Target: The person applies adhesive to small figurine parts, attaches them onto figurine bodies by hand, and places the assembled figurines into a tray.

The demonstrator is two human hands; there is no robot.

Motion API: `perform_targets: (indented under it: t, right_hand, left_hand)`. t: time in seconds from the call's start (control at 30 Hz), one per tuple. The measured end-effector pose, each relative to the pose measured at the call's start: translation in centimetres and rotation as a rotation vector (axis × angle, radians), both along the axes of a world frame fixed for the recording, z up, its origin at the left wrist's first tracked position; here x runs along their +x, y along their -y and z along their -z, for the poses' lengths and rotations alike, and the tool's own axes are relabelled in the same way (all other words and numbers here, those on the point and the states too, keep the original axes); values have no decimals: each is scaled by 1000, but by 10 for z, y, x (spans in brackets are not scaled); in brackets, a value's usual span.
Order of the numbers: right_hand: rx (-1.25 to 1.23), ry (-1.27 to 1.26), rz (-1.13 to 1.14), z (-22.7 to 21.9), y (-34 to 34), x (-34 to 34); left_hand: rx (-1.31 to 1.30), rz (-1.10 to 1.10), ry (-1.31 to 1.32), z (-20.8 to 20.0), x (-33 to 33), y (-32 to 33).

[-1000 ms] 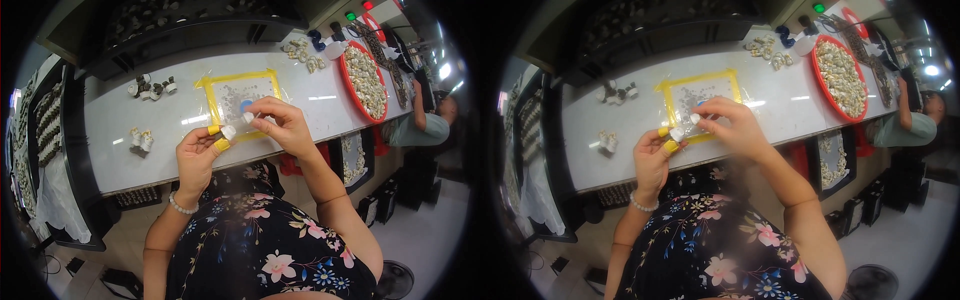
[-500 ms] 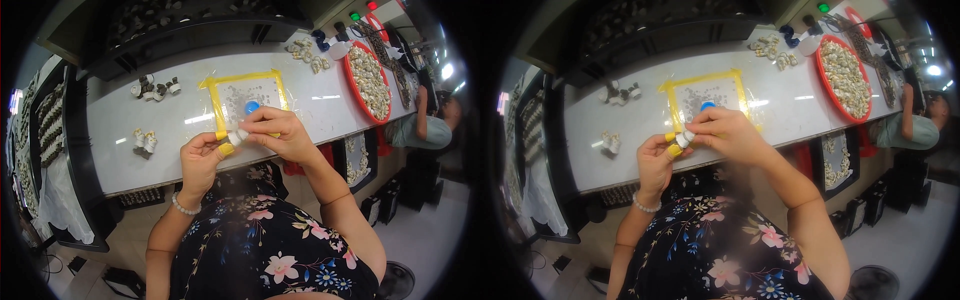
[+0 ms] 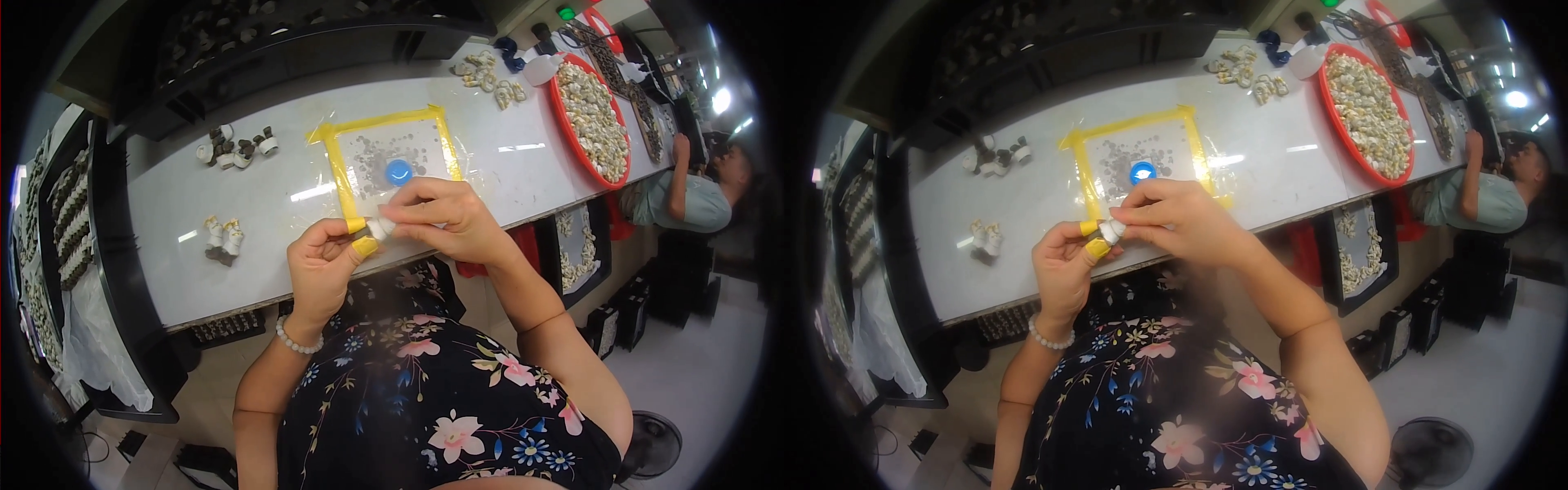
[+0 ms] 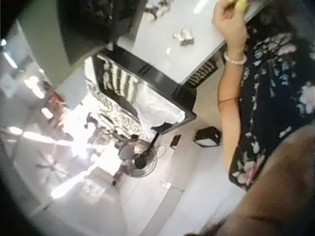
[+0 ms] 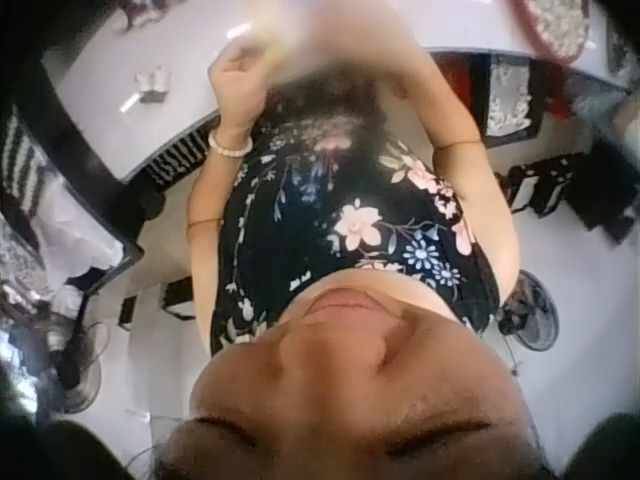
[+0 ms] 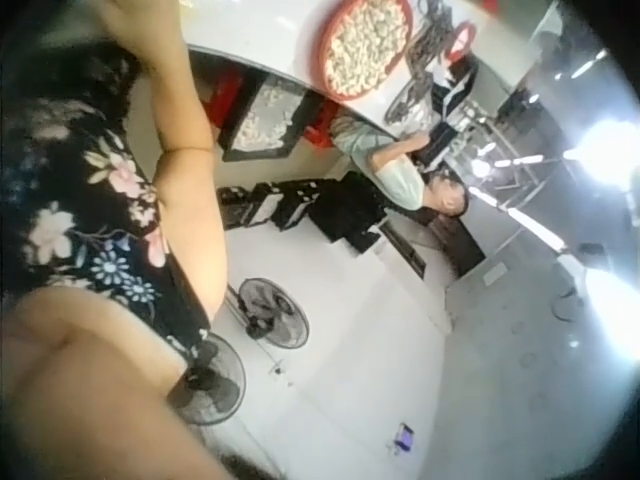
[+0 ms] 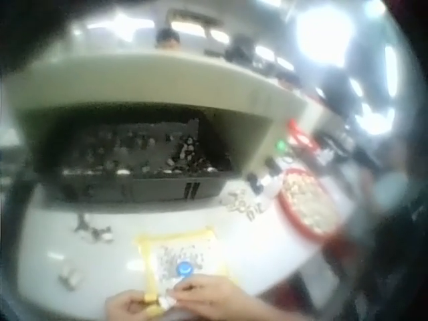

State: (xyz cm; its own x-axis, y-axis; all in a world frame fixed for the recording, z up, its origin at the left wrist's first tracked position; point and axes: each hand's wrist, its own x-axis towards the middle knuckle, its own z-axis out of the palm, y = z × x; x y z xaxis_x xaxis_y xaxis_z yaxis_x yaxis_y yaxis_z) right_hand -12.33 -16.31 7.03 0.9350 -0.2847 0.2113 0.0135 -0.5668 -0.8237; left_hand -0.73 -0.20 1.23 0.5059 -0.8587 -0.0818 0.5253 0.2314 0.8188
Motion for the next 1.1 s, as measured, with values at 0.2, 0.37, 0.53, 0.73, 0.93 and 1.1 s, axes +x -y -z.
perform_targets:
  t: [0.2,0.37,0.53,0.73,0.93,1.1]
  right_hand:
    - [67,16,-28,8,4,-5]
    - [-29,-9,168,8,44,-22]
    - [-427,-65,770,18,132,-43]
    - [-556,-251,765,31,150,-32]
    - [-348,-281,769,27,122,-27]
    - [-544,-175,672,32,106,-33]
  left_hand:
    - [90,60,48,-5,2,1]
    - [191,-34,388,-12,-1,-22]
    - [304,-341,1484,-16,16,-57]
    - [512,-629,1607,-3,28,-71]
    - [649,-725,1521,-8,37,-76]
    - [442,-755,1376,-28,59,-69]
